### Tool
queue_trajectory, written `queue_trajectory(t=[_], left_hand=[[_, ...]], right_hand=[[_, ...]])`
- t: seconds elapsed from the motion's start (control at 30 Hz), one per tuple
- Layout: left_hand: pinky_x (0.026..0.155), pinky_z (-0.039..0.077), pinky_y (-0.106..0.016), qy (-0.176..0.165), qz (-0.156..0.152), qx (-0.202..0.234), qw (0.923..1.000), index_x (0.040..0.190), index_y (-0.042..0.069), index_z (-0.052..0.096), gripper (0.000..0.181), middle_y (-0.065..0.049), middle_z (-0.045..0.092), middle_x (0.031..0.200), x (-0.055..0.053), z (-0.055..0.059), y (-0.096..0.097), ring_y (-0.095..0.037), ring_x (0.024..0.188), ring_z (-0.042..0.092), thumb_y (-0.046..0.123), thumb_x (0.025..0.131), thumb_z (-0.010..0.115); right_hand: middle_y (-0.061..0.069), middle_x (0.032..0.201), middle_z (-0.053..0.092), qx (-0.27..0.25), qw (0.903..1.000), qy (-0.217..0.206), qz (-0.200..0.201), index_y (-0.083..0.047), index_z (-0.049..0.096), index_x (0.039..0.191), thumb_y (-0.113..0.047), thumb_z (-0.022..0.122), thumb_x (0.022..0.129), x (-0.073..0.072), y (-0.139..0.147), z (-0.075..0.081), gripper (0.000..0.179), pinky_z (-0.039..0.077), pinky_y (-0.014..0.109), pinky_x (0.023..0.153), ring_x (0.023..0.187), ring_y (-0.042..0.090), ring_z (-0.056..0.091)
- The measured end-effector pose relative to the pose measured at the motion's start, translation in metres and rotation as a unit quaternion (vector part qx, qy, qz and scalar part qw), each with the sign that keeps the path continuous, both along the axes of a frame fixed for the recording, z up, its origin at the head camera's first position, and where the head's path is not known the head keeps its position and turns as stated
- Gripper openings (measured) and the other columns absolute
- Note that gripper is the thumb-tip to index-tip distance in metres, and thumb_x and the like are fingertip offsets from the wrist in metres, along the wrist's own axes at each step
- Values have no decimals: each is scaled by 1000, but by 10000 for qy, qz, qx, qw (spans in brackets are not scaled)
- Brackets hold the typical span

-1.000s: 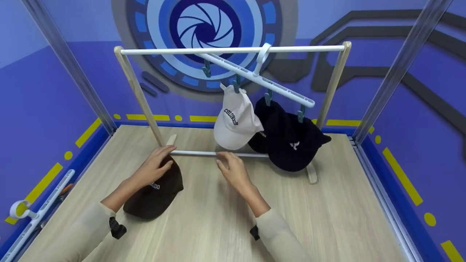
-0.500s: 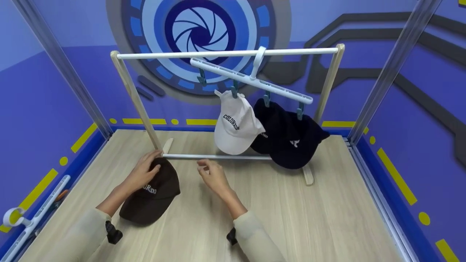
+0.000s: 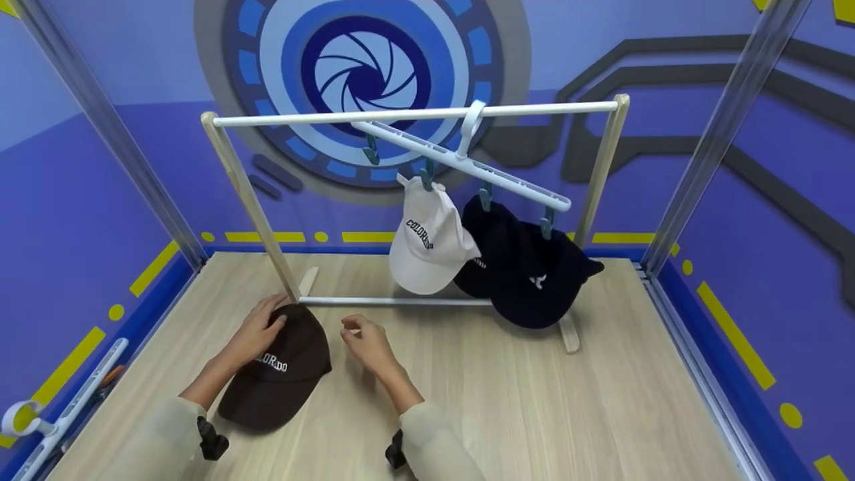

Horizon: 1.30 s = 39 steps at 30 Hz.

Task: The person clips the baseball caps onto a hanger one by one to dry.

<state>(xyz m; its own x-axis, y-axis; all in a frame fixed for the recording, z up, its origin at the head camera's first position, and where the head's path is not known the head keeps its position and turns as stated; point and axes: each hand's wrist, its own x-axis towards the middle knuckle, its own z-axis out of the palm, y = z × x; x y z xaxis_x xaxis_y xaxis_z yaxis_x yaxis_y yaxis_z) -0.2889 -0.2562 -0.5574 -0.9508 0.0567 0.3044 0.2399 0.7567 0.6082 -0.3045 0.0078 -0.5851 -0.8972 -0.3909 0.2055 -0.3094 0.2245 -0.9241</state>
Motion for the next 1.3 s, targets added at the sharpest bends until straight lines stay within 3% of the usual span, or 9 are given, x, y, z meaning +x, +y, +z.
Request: queue_trajectory(t=[0.1,0.27,0.43,0.57,0.97,1.3], left_hand=[[116,30,-59,39,-57,-74,9999,144,-8,49,45,-29,47,146,-5,1,0,-48,139,40,3,101,54],[116,31,-57,-87,-76,22,9999,143,-8,50,41,-29,51,144,-17,5,-5,-47,138,42,3,103,48],[115,34,-54,-254,-12,225,9994,140,-8,54,38,-27,57,139,-28,9,-8,-44,136,47,5,106,45],[113,36,-56,-385,7,201,9991,135,-8,58,35,-28,59,136,-31,9,-9,-46,133,50,7,106,46],[108,41,-53,-763,389,318,9958,124,-4,64,30,-24,65,127,-24,-2,-10,-42,126,57,12,107,46],[112,38,-52,-1320,690,443,9879,136,-4,58,44,-26,59,137,-18,-8,-7,-42,133,51,28,108,43]], right_hand=[[19,123,68,-22,9996,-298,-12,4,62,129,-14,61,101,2,-7,-1,33,57,32,75,106,31,69],[16,125,67,-88,9982,-577,-110,2,60,133,-17,60,102,1,-18,-1,37,58,34,82,112,31,67],[14,121,68,-150,9974,-669,-204,3,60,133,-15,60,102,-1,-29,0,37,58,30,82,108,26,68],[17,120,68,-211,9973,-693,-135,6,59,132,-14,62,100,0,-37,1,38,58,32,82,109,29,68],[20,120,68,-174,9949,-938,-330,7,60,131,-15,66,98,7,-61,-9,39,55,39,95,116,33,65],[21,123,67,-331,9903,-1198,-626,8,58,132,-13,66,98,13,-73,-15,41,54,38,95,115,31,65]])
